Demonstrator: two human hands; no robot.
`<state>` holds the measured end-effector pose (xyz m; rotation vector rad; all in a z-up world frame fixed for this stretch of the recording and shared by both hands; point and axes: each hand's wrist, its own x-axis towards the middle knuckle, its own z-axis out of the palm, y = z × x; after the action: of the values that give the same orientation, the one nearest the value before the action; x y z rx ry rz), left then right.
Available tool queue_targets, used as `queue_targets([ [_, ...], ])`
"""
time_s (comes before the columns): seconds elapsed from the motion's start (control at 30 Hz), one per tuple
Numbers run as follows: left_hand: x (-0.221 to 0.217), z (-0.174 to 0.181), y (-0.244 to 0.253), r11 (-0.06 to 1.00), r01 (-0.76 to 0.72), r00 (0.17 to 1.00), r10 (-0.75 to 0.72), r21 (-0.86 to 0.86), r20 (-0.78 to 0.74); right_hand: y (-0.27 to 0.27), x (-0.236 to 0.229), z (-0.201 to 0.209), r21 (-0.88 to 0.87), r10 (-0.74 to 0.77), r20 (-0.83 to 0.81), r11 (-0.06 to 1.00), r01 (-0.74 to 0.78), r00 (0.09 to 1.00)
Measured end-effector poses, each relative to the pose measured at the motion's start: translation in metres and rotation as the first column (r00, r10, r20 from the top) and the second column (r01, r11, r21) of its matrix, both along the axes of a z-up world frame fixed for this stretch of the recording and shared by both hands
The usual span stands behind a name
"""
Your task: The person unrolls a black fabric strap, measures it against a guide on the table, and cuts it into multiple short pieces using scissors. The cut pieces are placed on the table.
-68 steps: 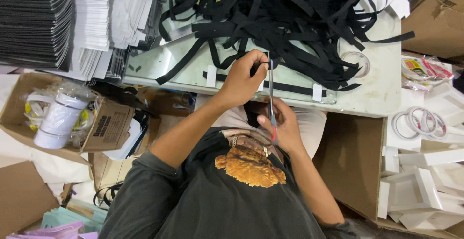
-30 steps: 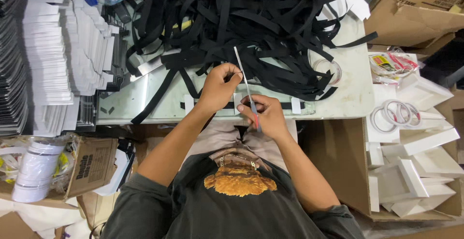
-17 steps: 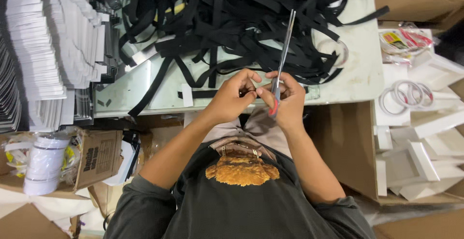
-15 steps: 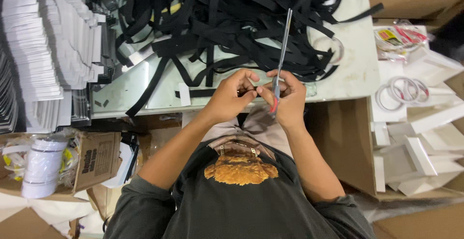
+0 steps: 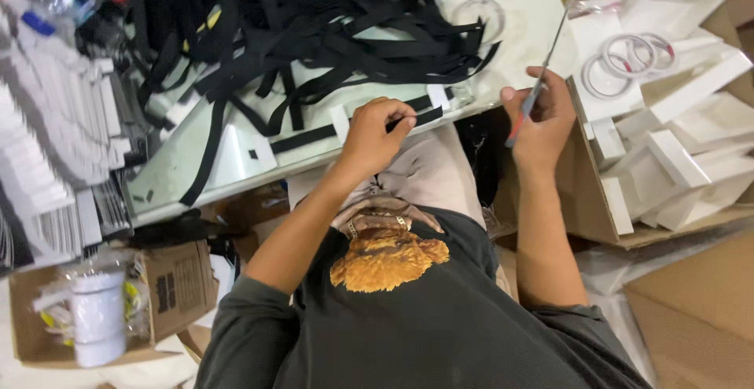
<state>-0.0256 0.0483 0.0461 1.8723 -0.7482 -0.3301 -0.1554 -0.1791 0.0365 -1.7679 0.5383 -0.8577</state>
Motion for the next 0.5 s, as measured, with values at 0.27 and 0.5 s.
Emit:
queue_targets([
  [0.27,0.007,-0.01,-0.056,0.988,-0.104,0.993,0.096,0.119,0.07,-0.009,0.005,0.018,-0.148,-0.114,-0.084,0.984,0.101,0.99],
  [0.5,0.003,-0.022,-0.054,0.988,-0.119,0.969,0.095,0.095,0.229,0.006,0.034,0.018,-0.296,-0.125,-0.319,0.955,0.027,0.94],
])
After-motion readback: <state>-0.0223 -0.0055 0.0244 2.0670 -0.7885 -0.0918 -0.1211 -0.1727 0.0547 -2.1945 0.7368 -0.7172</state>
